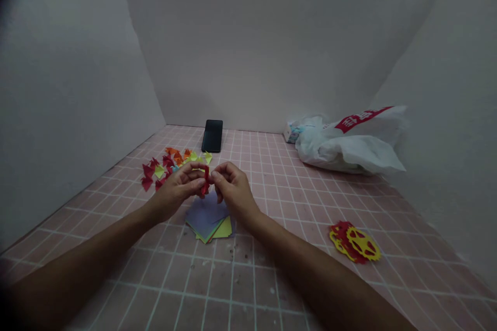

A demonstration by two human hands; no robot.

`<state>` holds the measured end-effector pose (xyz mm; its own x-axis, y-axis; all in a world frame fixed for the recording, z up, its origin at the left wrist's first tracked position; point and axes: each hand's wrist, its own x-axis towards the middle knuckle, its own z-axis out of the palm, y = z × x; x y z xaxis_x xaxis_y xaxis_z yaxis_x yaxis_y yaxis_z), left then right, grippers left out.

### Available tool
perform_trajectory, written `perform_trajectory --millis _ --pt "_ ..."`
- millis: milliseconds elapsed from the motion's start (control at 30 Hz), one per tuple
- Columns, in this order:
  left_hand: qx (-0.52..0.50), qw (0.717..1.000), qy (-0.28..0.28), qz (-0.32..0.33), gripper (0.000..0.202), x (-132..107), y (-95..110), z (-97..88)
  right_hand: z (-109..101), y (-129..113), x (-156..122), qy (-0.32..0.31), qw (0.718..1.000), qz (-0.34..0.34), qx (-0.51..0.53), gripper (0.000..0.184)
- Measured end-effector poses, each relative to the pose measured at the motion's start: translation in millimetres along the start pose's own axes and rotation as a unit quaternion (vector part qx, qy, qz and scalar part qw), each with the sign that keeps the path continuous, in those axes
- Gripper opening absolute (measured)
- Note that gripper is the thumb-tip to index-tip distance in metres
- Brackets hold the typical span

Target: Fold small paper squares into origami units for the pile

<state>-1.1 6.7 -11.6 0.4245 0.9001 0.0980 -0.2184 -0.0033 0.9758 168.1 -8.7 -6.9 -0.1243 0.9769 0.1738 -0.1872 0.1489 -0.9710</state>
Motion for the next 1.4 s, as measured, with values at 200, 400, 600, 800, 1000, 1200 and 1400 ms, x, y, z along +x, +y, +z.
perform_trajectory --millis 200,400,600,800,1000,1200,1400 --pt "0.065 0.997 -0.045 -0.005 0.025 0.7 6.1 -1.8 0.1 1.0 1.9 -0.009 1.0 0.01 -0.011 0.022" --pt "0.132 0.99 -0.043 -0.008 0.022 0.0 7.3 4.6 -1.9 5.8 2.6 0.0 0.998 0.002 -0.06 0.017" --pt "0.25 0.967 -0.049 0.028 0.022 -1.9 10.4 8.5 -2.1 5.1 1.9 0.01 0.987 -0.036 -0.156 0.007" --pt "0.299 0.952 -0.048 0.034 0.02 -2.2 16.4 10.2 -2.8 0.8 0.2 0.022 0.976 -0.071 -0.204 0.006" --pt "0.276 0.959 -0.062 0.011 0.021 -2.2 19.5 11.2 -3.7 0.6 1.1 0.016 0.97 -0.093 -0.225 0.004" --pt "0.281 0.957 -0.072 -0.002 0.022 -1.4 18.3 8.7 -4.7 -5.4 2.1 -0.028 0.947 -0.148 -0.283 0.009" --pt "0.244 0.967 -0.073 -0.016 0.02 -1.3 15.0 7.8 -4.5 -3.0 0.8 -0.012 0.958 -0.121 -0.261 0.009"
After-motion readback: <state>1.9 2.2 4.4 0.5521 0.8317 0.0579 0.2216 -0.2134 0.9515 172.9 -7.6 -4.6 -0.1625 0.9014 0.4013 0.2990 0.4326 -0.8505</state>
